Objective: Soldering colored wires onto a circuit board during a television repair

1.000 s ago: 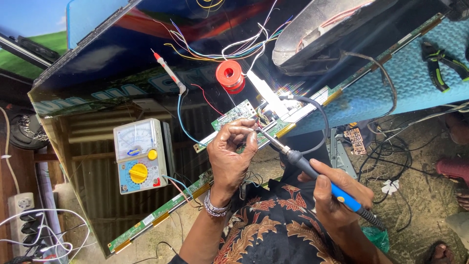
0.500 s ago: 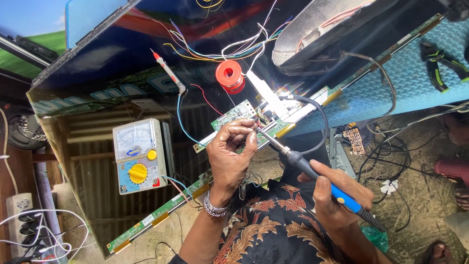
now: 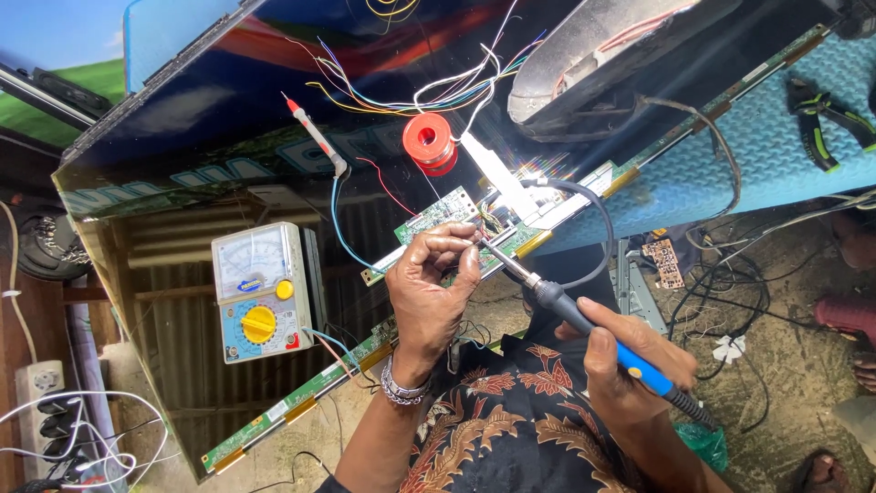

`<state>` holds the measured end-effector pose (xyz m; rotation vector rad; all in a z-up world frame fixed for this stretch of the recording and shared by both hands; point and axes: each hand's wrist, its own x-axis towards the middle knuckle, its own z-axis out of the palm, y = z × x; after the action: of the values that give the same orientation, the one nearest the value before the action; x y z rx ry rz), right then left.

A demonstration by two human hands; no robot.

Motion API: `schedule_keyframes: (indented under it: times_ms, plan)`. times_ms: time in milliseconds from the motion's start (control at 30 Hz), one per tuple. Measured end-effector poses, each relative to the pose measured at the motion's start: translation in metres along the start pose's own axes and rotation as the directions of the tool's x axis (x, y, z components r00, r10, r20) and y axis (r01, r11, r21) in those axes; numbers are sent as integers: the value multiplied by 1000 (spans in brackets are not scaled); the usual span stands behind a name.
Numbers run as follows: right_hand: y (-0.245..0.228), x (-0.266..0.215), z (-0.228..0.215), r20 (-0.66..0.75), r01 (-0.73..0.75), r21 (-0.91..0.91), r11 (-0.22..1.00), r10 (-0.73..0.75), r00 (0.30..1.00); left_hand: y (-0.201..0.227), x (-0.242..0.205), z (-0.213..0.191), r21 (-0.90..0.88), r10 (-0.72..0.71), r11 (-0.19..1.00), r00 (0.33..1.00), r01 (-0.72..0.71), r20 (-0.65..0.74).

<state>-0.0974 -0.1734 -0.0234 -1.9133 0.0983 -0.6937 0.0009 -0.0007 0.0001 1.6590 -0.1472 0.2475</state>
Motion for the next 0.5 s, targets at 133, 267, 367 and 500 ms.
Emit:
schedule_keyframes:
  times_ms: [133,267,367,500]
  plan:
    - [0,0,0,10,-2,33,999,2,1000,-2,0,1,10,-2,1000,1000,2,-17]
    - [0,0,1,-9,0,19,1000,0,1000,-1,0,0,17,1,1000,1000,-1,-3]
    - [1,0,1,1,3,45,999,-3,1000,-2,0,0,11,9,1000,1000,-9,0]
    - [2,0,2,-6,6,15,1000,-5,1000,-3,0,0,22,0,1000,1000,1,-15]
